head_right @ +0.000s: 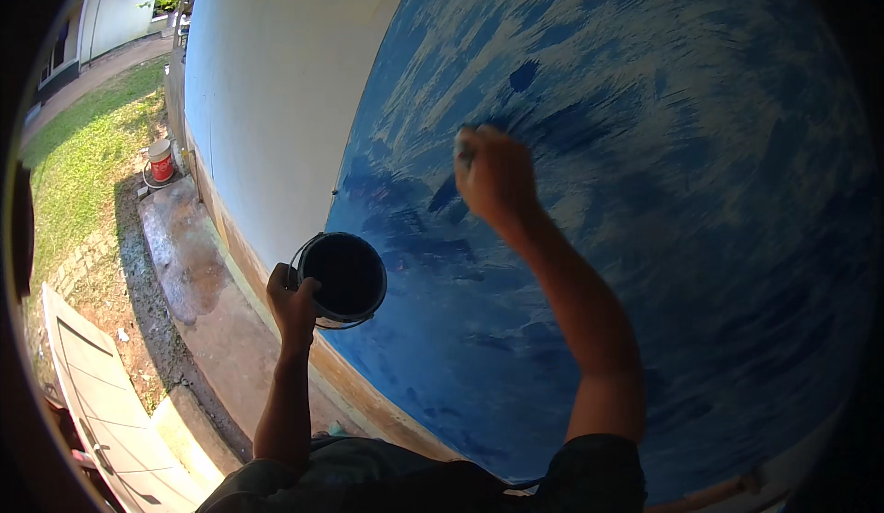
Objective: The person paints a large blue circular mural on an exterior wall using a paintbrush and a bucket of blue paint.
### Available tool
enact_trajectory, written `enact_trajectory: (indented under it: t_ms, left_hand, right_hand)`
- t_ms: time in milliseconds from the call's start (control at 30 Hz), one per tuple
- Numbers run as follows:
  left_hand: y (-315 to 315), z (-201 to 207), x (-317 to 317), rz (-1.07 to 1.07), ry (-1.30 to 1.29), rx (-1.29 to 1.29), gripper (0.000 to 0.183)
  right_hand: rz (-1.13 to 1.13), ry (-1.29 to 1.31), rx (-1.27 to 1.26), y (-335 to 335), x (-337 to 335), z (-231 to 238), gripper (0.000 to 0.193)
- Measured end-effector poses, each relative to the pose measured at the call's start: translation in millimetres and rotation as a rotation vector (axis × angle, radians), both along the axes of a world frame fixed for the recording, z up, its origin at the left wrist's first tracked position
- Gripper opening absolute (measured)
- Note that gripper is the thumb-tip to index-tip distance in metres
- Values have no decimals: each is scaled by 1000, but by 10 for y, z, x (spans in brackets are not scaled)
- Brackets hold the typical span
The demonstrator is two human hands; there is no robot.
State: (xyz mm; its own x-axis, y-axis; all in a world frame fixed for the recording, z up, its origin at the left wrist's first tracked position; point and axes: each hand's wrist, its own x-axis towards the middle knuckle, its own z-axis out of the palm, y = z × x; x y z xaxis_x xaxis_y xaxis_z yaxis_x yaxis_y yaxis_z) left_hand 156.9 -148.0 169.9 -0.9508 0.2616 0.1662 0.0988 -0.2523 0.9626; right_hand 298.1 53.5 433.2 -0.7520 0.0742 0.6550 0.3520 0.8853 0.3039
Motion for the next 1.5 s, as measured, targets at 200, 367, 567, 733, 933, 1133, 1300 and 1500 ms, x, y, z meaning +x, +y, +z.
enact_trajectory:
  t_ms: [200,367,567,733,933,1133,1300,1500]
  left_hand:
    - [-20,231,36,51,32,-27,24]
    - [2,351,-21,24,-16,26,27]
    - [53,407,-120,74,57,-57,24]
    - [101,541,-170,90,65,2,20]
    - [161,501,-148,106,47,13,21]
    - [241,326,-130,78,83,-105,24]
    - [309,228,-157,139,89,-131,25]
    - [288,290,-143,115,63,-23,26]
  right_hand:
    - [-172,109,853,-77,-99,1088,18]
    - [-62,-295,1105,194,-228,-117,13]
    - [128,-376,-28,-80,-282,-71,17]
    - [133,-64,121,7,-287,814,19]
    - [131,-26,626,140,-425,194,15]
    - [365,-344,637,287,-279,-979,11]
    - [368,-248,-197,194,-372,-561,8]
    - [315,101,154,62,-235,300,17]
